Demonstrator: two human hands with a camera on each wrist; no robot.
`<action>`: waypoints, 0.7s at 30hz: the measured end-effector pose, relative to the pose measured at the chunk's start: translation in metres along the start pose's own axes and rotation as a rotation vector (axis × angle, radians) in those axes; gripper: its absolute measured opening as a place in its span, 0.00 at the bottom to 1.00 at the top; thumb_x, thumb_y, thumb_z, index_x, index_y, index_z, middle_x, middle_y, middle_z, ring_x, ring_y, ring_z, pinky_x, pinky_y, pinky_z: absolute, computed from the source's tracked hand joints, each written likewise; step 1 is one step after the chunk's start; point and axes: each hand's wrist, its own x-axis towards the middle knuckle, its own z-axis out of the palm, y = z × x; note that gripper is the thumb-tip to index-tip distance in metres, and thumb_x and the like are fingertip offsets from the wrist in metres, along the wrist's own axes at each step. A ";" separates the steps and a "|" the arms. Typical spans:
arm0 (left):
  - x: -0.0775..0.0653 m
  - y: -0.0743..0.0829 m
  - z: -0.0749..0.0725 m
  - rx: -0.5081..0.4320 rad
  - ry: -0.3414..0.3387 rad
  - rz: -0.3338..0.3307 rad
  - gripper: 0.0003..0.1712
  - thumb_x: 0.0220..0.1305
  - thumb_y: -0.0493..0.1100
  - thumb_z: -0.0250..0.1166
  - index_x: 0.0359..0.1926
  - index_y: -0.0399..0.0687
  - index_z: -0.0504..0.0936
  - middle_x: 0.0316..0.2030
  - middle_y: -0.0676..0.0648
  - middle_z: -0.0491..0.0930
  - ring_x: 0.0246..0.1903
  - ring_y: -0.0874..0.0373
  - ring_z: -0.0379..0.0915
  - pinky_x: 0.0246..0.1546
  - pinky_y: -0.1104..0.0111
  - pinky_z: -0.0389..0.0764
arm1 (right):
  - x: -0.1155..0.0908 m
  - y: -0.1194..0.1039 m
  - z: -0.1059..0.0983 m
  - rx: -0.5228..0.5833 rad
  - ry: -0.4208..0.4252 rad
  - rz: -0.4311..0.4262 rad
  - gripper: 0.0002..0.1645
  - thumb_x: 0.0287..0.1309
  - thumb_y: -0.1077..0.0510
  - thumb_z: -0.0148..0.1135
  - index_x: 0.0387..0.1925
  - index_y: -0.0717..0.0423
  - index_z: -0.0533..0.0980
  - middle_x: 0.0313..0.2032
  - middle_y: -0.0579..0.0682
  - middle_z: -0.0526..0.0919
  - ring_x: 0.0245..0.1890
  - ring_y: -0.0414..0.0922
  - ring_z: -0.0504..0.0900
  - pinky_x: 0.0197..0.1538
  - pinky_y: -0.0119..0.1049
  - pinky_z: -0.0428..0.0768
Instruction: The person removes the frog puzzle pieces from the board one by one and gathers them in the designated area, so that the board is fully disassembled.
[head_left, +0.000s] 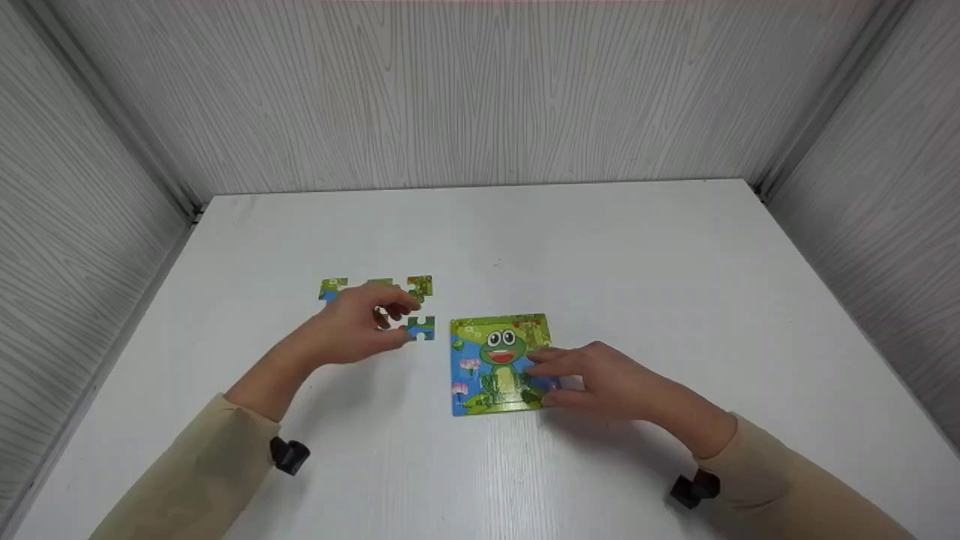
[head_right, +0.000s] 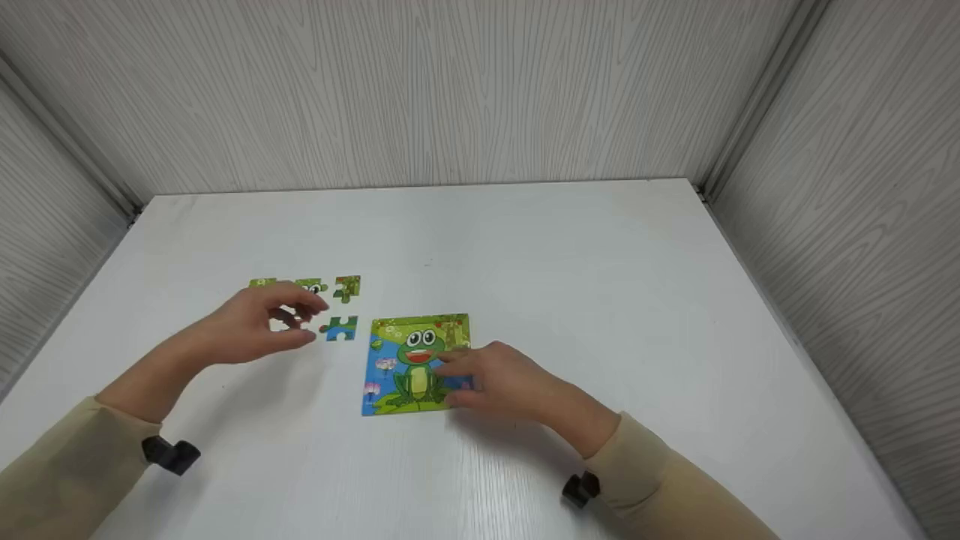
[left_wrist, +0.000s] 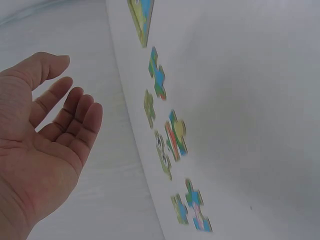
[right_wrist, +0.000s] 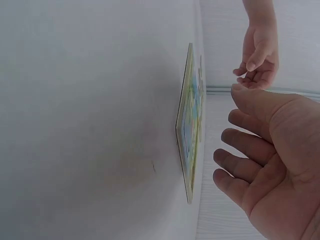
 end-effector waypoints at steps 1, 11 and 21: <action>0.004 0.006 0.006 0.002 -0.021 0.009 0.21 0.67 0.40 0.72 0.60 0.45 0.84 0.53 0.47 0.82 0.53 0.43 0.77 0.57 0.53 0.82 | -0.003 0.002 -0.001 -0.016 0.000 0.005 0.27 0.70 0.52 0.71 0.67 0.54 0.81 0.70 0.53 0.77 0.69 0.51 0.77 0.60 0.50 0.81; 0.045 0.039 0.060 -0.016 -0.227 0.107 0.23 0.66 0.43 0.72 0.61 0.43 0.84 0.54 0.42 0.82 0.55 0.45 0.78 0.57 0.54 0.81 | -0.020 0.009 -0.001 -0.121 -0.088 -0.034 0.25 0.71 0.56 0.68 0.67 0.55 0.81 0.70 0.56 0.76 0.70 0.53 0.76 0.62 0.57 0.80; 0.065 0.036 0.098 -0.036 -0.321 0.063 0.28 0.64 0.42 0.76 0.65 0.46 0.83 0.54 0.48 0.82 0.51 0.54 0.77 0.58 0.59 0.80 | -0.024 0.006 0.006 -0.164 -0.141 -0.048 0.24 0.70 0.54 0.70 0.65 0.55 0.83 0.71 0.58 0.74 0.71 0.54 0.75 0.60 0.55 0.82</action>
